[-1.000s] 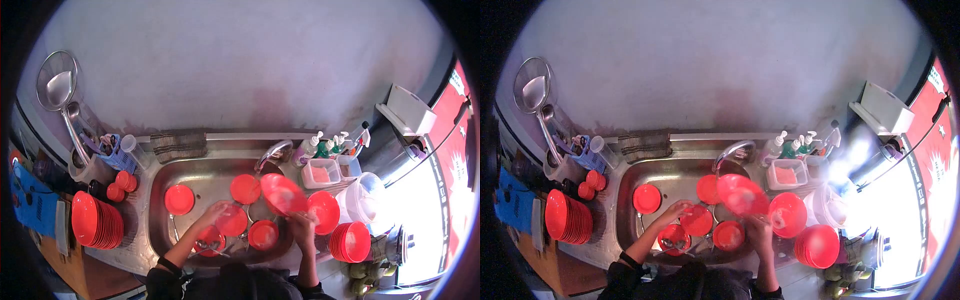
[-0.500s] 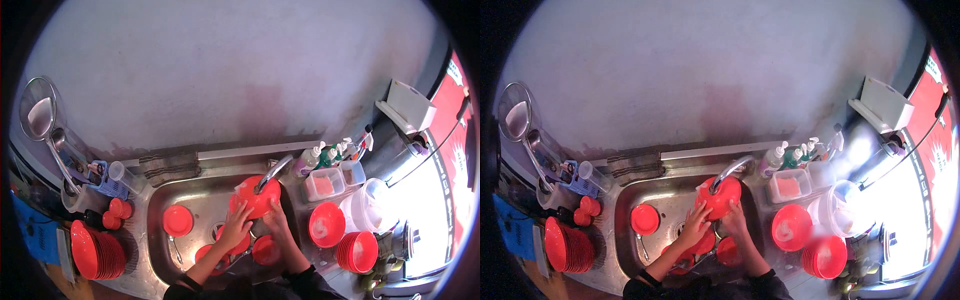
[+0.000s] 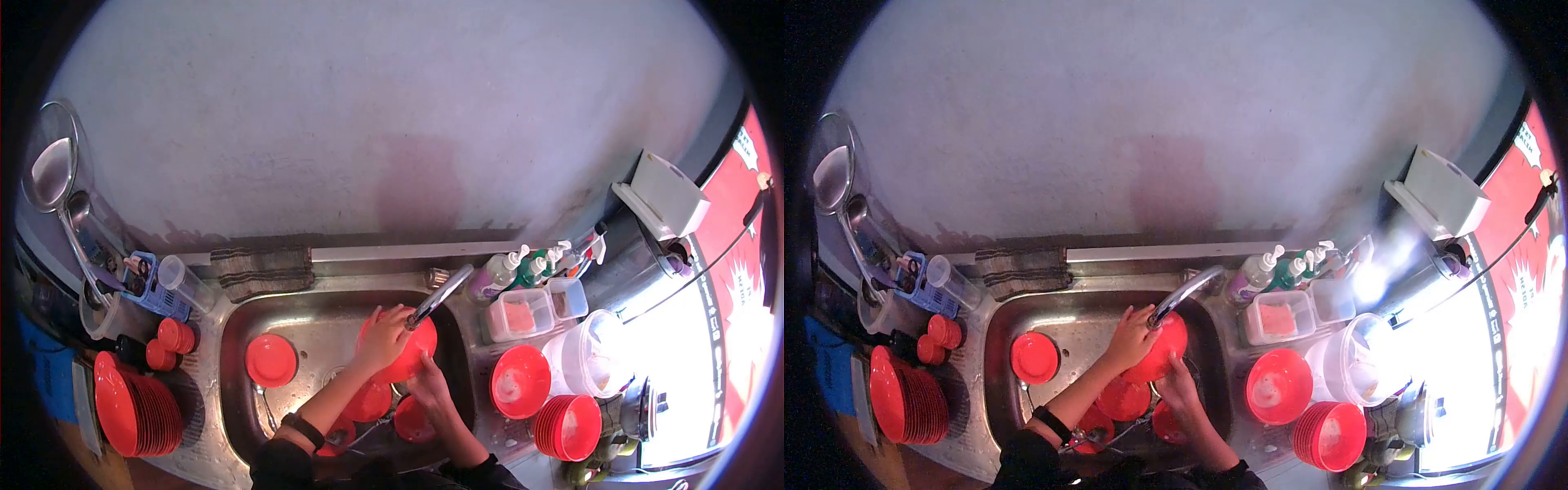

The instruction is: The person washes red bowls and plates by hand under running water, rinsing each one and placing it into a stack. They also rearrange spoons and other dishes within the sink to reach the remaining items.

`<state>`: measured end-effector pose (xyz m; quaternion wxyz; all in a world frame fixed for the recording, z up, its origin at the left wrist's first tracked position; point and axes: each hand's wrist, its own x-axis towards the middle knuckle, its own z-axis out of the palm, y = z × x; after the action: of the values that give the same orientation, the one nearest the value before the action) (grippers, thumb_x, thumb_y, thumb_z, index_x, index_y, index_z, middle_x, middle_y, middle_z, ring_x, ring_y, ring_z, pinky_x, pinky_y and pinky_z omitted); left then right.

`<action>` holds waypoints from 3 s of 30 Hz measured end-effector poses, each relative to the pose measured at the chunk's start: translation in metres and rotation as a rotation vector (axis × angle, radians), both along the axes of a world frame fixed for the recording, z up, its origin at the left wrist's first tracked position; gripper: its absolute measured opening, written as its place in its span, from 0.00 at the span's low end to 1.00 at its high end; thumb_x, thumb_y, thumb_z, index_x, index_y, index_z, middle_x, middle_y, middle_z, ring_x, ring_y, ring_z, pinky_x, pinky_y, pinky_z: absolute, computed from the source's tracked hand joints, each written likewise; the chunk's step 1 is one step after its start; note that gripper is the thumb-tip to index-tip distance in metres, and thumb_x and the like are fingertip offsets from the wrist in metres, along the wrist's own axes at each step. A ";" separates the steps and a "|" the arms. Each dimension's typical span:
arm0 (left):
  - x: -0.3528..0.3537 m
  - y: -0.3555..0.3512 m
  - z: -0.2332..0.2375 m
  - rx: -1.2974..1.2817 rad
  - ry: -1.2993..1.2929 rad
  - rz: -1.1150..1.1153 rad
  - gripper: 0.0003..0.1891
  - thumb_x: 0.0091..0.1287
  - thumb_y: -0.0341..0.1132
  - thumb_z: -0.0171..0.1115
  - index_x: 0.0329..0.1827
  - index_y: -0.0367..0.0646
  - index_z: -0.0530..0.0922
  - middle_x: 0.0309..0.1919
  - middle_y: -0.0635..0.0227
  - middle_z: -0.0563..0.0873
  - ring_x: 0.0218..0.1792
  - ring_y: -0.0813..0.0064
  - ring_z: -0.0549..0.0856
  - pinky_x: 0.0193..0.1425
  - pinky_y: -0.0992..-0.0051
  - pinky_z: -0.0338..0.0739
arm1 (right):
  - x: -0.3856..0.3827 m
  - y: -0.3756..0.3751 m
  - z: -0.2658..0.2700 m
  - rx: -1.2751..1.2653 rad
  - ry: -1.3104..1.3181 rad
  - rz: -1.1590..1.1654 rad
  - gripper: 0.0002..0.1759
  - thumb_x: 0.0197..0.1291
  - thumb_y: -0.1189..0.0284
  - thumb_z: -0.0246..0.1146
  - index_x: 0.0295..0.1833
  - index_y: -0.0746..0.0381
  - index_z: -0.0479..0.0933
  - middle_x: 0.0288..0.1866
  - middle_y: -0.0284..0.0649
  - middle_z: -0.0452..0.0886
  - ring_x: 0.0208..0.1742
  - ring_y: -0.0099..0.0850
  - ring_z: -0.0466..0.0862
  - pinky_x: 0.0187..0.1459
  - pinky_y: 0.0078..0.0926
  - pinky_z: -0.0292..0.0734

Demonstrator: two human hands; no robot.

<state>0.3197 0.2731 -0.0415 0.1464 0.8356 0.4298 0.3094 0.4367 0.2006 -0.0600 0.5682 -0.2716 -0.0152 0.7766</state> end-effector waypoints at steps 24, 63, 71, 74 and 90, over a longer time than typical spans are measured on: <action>-0.007 -0.011 0.000 -0.090 -0.577 0.309 0.24 0.61 0.44 0.41 0.54 0.35 0.61 0.52 0.52 0.67 0.54 0.61 0.66 0.58 0.67 0.57 | 0.020 -0.012 -0.009 0.156 -0.022 -0.019 0.24 0.53 0.61 0.53 0.54 0.58 0.62 0.56 0.38 0.65 0.57 0.35 0.64 0.57 0.39 0.58; -0.025 -0.032 -0.008 -0.110 0.458 -0.117 0.27 0.62 0.51 0.35 0.62 0.49 0.51 0.63 0.63 0.49 0.62 0.61 0.53 0.62 0.63 0.47 | -0.002 -0.008 0.006 0.484 -0.481 -0.132 0.41 0.38 0.87 0.46 0.62 0.54 0.44 0.60 0.38 0.54 0.55 0.33 0.65 0.45 0.27 0.71; -0.024 -0.044 -0.056 -0.319 -0.281 0.352 0.30 0.63 0.50 0.35 0.62 0.41 0.45 0.62 0.54 0.47 0.62 0.57 0.51 0.62 0.67 0.49 | 0.012 0.005 0.001 0.125 -0.370 -0.283 0.36 0.40 0.87 0.44 0.59 0.53 0.52 0.57 0.39 0.59 0.55 0.37 0.65 0.47 0.36 0.69; -0.036 -0.039 -0.095 -0.798 -0.986 0.095 0.31 0.63 0.51 0.33 0.62 0.36 0.45 0.62 0.53 0.48 0.62 0.63 0.51 0.63 0.70 0.48 | 0.013 0.007 -0.013 0.078 -0.325 -0.134 0.30 0.44 0.85 0.46 0.57 0.54 0.55 0.55 0.40 0.62 0.54 0.37 0.66 0.47 0.35 0.69; -0.058 -0.066 -0.072 -1.134 -1.547 0.414 0.29 0.61 0.56 0.33 0.58 0.45 0.57 0.57 0.62 0.63 0.57 0.65 0.63 0.61 0.66 0.49 | 0.022 0.015 -0.012 0.142 -0.760 0.034 0.21 0.53 0.74 0.49 0.55 0.60 0.60 0.47 0.39 0.72 0.42 0.31 0.76 0.41 0.31 0.73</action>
<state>0.2620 0.2067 -0.1130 0.7100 0.1161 0.4381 0.5389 0.4590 0.2154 -0.0718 0.5265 -0.4996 -0.2831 0.6269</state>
